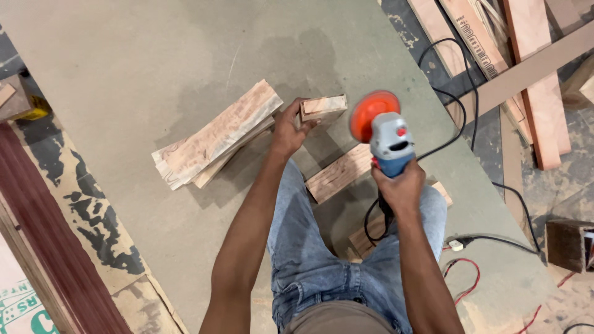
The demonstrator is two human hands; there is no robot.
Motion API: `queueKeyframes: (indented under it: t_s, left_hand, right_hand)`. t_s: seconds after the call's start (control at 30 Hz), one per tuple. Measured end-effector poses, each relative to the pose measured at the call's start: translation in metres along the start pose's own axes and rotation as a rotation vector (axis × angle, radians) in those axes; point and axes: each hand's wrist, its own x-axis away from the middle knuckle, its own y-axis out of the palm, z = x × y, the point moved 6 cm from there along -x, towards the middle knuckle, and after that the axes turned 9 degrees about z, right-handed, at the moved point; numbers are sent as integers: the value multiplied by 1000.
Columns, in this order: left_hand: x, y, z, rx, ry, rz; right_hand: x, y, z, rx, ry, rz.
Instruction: The person uses a handheld angle grinder with a sanding disc to smooth the surfaces of small rectangular wooden blocks. They hold the blocks in their left hand and move the tool across the wood, occasionally flipping the blocks to treat different sides.
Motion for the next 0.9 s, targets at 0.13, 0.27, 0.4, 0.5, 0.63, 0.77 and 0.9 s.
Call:
queueKeyframes:
  t_s: [0.13,0.27,0.4,0.5,0.63,0.77,0.9]
  left_hand:
    - [10,10,-53,-89,-16,19]
    - [6,28,-121,-204,-47,-31]
    - [-34,50,-175,-323,-221,-82]
    - [-84,68,-203,-79,-273,44]
    - [-119,79,-243,-455,-385,38]
    - [-178,68,-262,-386,-511,75]
    - [-240,45,-225,-614,-345,220]
  right_hand:
    - [1,-6,41,-113,130,29]
    - [-5,0,84,-130,288,41]
    - [-21,5,114,-261,430,37]
    - [-35,7,132,-279,562,80]
    - [-39,4,154,-358,622,104]
    - [-52,4,168,-421,696,108]
    - [-64,-1,184,-484,585,114]
